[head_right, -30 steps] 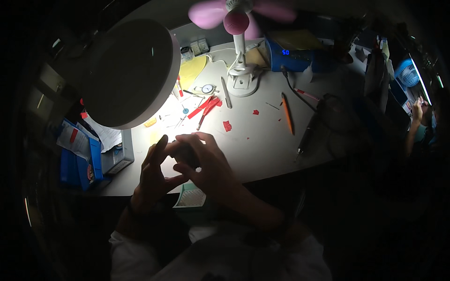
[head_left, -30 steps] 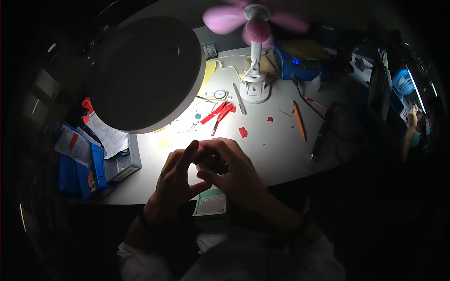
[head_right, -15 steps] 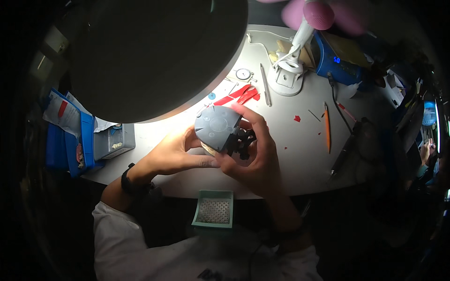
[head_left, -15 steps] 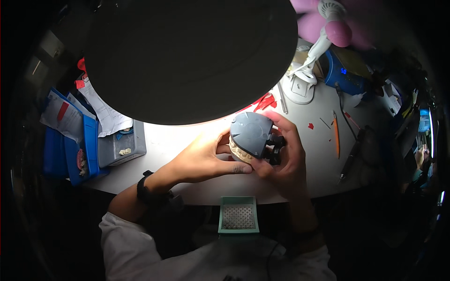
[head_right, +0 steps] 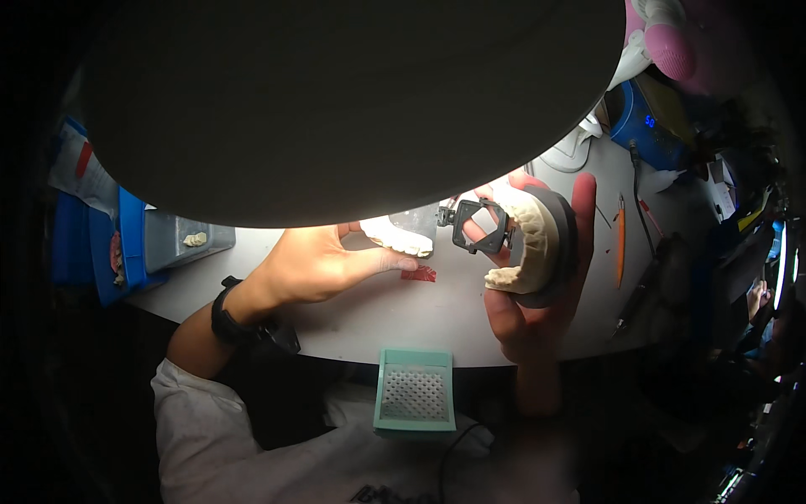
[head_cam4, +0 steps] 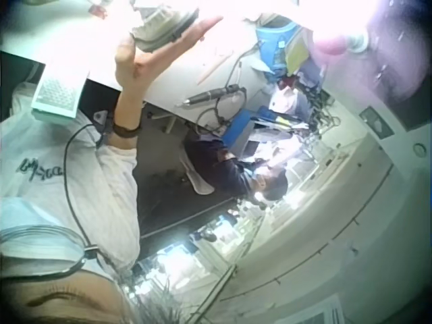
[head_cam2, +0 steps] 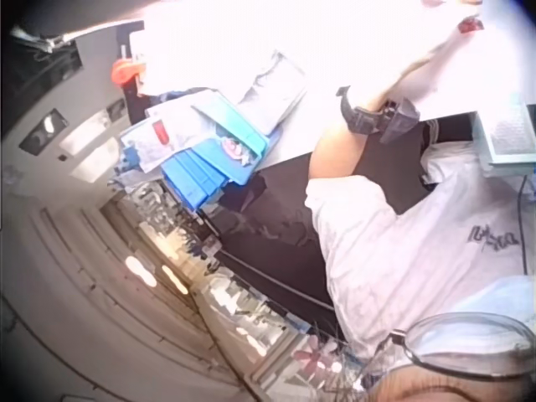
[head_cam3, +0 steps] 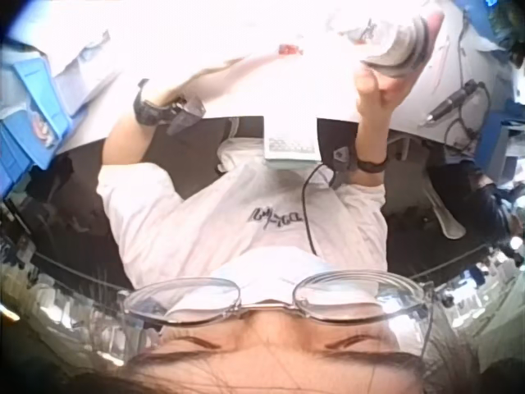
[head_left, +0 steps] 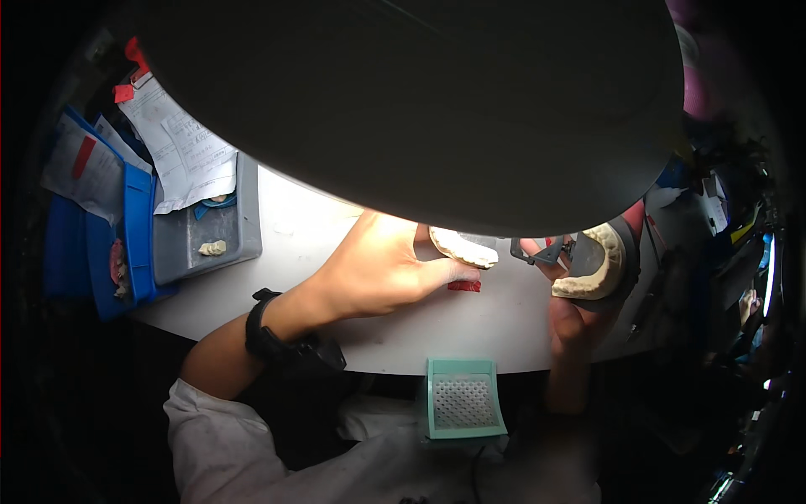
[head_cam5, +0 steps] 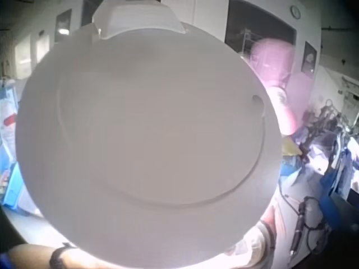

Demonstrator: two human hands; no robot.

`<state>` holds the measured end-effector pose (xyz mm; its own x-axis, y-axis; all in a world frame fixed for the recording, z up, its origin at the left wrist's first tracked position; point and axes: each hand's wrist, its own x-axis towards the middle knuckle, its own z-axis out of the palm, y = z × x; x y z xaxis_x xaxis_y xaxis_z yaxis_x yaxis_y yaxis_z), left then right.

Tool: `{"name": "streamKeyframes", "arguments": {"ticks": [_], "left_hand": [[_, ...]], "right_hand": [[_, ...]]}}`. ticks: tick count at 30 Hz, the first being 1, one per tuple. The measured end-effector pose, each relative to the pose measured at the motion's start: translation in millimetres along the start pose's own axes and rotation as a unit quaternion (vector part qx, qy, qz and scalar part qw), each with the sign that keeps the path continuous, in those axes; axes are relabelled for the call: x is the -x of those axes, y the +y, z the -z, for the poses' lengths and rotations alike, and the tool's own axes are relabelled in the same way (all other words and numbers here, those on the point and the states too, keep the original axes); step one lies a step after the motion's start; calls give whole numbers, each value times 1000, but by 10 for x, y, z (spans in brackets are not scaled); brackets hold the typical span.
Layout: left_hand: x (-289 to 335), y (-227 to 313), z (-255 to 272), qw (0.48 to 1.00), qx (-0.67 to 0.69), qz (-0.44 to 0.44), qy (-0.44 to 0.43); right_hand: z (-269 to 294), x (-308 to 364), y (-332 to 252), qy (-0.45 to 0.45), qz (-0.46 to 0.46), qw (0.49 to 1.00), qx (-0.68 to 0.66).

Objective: Polishing and refining a dental model using a hand tool and wax.

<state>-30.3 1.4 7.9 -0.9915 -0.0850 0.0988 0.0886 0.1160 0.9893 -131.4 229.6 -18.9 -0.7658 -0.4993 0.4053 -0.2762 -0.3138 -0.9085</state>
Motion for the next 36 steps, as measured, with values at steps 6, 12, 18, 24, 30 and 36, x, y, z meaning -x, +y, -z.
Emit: {"name": "streamKeyframes", "arguments": {"ticks": [6, 12, 18, 24, 30, 36], "left_hand": [[39, 0, -44, 999, 41, 2, 27], [43, 7, -56, 984, 171, 48, -3], [42, 41, -58, 976, 215, 39, -1], [87, 128, -36, 991, 124, -44, 31], [37, 189, -29, 994, 68, -79, 24], [58, 202, -75, 987, 136, -62, 54]], "right_hand": [[-7, -19, -26, -9, 0, 995, -102], [107, 13, 61, -32, -19, 986, -161], [42, -80, 76, -41, 6, 983, -177], [4, -61, 108, -4, -7, 997, -77], [98, -82, 132, 74, -7, 997, -5], [86, -73, 197, 90, -46, 995, 10]]}}
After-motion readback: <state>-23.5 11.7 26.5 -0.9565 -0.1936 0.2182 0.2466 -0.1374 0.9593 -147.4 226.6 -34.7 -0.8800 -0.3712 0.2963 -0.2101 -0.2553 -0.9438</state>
